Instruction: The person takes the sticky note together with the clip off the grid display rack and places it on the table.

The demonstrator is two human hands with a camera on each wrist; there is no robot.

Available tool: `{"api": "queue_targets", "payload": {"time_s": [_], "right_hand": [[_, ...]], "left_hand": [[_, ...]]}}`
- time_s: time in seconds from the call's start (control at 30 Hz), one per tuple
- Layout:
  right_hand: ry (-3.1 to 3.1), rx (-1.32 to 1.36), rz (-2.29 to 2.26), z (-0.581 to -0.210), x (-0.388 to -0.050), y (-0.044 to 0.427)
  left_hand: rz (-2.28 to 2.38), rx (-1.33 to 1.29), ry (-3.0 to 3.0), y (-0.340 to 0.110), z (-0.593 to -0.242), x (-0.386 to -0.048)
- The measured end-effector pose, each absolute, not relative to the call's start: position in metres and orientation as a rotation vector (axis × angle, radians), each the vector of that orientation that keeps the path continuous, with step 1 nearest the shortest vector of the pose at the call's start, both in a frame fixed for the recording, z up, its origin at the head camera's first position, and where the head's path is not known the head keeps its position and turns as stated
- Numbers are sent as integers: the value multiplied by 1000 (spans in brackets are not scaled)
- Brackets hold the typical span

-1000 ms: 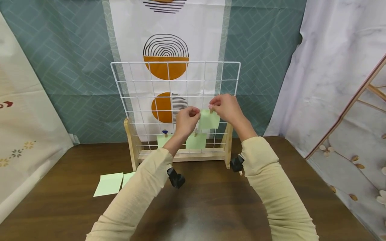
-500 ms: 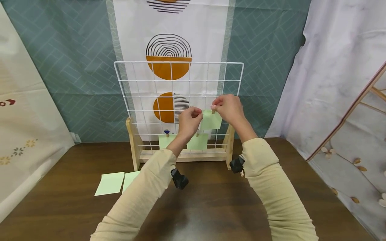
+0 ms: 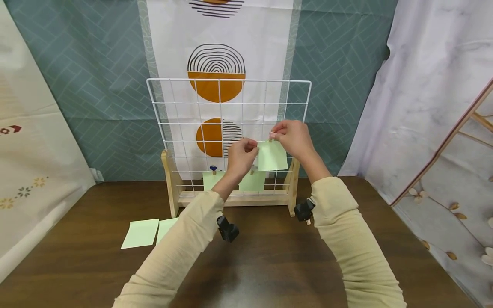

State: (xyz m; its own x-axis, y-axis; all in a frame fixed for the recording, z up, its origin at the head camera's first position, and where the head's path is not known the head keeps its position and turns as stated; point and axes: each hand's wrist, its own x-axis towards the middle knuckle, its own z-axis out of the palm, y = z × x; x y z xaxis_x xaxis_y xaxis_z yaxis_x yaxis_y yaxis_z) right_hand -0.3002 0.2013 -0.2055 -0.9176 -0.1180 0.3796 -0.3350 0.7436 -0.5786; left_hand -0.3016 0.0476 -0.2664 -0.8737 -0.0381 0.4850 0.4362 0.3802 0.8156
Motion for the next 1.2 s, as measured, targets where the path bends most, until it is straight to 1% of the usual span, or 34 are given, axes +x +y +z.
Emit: {"api": "queue_targets", "payload": {"time_s": [0.47, 0.73, 0.97, 1.2], "right_hand": [[-2527, 383, 1129, -215, -300, 202], [-2538, 447, 1122, -220, -293, 203], [-2562, 464, 1098, -228, -291, 206], [-2591, 419, 1094, -236, -288, 207]], "left_hand": [[-1563, -345, -2233, 30, -276, -296], [-1771, -294, -2280, 4, -284, -289], [-1853, -287, -2299, -20, -285, -285], [-1875, -276, -2332, -36, -285, -281]]}}
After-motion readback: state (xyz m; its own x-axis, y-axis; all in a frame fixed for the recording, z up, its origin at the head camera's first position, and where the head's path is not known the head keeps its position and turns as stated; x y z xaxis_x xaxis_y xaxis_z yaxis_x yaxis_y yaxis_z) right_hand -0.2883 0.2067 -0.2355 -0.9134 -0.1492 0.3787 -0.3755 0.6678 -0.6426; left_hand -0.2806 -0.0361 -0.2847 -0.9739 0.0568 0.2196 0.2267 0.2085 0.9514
